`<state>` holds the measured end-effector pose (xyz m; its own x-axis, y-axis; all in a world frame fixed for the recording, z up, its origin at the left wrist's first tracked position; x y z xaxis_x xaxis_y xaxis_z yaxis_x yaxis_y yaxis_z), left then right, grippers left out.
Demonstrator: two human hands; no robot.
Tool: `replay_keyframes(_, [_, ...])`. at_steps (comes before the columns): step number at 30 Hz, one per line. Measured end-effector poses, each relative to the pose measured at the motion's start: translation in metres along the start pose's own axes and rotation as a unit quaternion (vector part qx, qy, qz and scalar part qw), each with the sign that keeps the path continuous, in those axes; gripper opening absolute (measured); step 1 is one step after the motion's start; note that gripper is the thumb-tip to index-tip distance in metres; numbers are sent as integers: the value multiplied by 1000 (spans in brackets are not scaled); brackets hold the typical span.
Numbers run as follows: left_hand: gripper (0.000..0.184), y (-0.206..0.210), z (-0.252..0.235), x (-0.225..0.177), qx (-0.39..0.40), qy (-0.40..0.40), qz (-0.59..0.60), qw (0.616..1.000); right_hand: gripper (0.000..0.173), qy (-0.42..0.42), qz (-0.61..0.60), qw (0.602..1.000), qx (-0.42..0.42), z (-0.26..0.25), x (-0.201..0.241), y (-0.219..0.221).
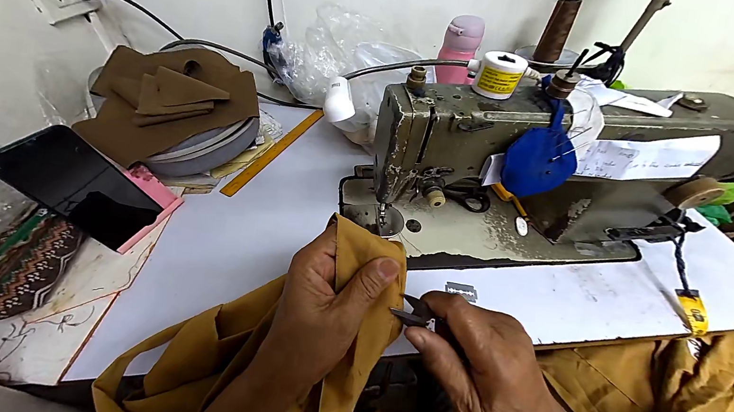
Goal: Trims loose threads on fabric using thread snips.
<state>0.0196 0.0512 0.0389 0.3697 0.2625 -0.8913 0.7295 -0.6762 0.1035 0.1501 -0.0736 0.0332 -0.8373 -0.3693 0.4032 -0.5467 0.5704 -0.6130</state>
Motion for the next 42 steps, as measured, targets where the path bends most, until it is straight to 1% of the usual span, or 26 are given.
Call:
replay_keyframes(3, [15,1,0,0,3,1,-4,1000,36,-8,11,1000,12,0,0,1])
replay_keyframes(9, [14,2,0,1,4,-8,-13,1000,36,-18,15,1000,8,2,-1,0])
replay_keyframes(10, [14,1,0,1,2,-8,-14,1000,37,-26,6,999,20,3,1,0])
replay_keyframes(12, [14,-1,-1,2,-5,-7,-18,1000,39,-50,-37,995,82,9,14,4])
replay_keyframes(14, [16,-3,-3,4,-12,-6,-20,1000,36,-78,-92,981,150,15,32,10])
replay_keyframes(15, [16,-3,-3,5,-12,-5,-18,1000,35,-80,-107,978,161,17,36,12])
replay_keyframes(17, [16,-2,-3,6,-7,-10,-11,1000,37,-57,-72,988,124,16,31,10])
replay_keyframes(20, [20,-2,-1,6,13,-43,31,999,35,-25,-7,998,63,11,10,12])
replay_keyframes(23, [38,-3,2,3,84,-79,83,990,33,-16,23,999,41,12,2,21])
replay_keyframes(24, [40,-4,4,2,89,-83,84,989,33,-15,26,999,34,12,1,23])
replay_keyframes(27, [30,-10,7,1,28,-75,58,995,34,-16,15,999,34,13,2,26])
replay_keyframes(29, [27,-14,6,1,2,-65,48,997,34,-11,-2,999,30,12,3,23])
replay_keyframes(34, [27,-13,4,0,5,-50,46,998,34,16,0,1000,-3,2,-1,8])
replay_keyframes(42, [25,-11,4,-3,11,-33,40,999,36,0,29,1000,11,-4,-1,6])
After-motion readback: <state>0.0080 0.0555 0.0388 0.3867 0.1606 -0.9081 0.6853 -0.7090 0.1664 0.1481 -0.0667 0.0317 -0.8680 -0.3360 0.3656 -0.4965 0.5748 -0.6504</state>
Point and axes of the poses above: each hand's wrist, its own z-axis away from the middle knuckle, its own y-axis out of the palm, x = y × z, the point moved 5 cm from there along -z, towards the middle knuckle, and after that the axes turned 2 degrees about x, right-handed, at the moved point
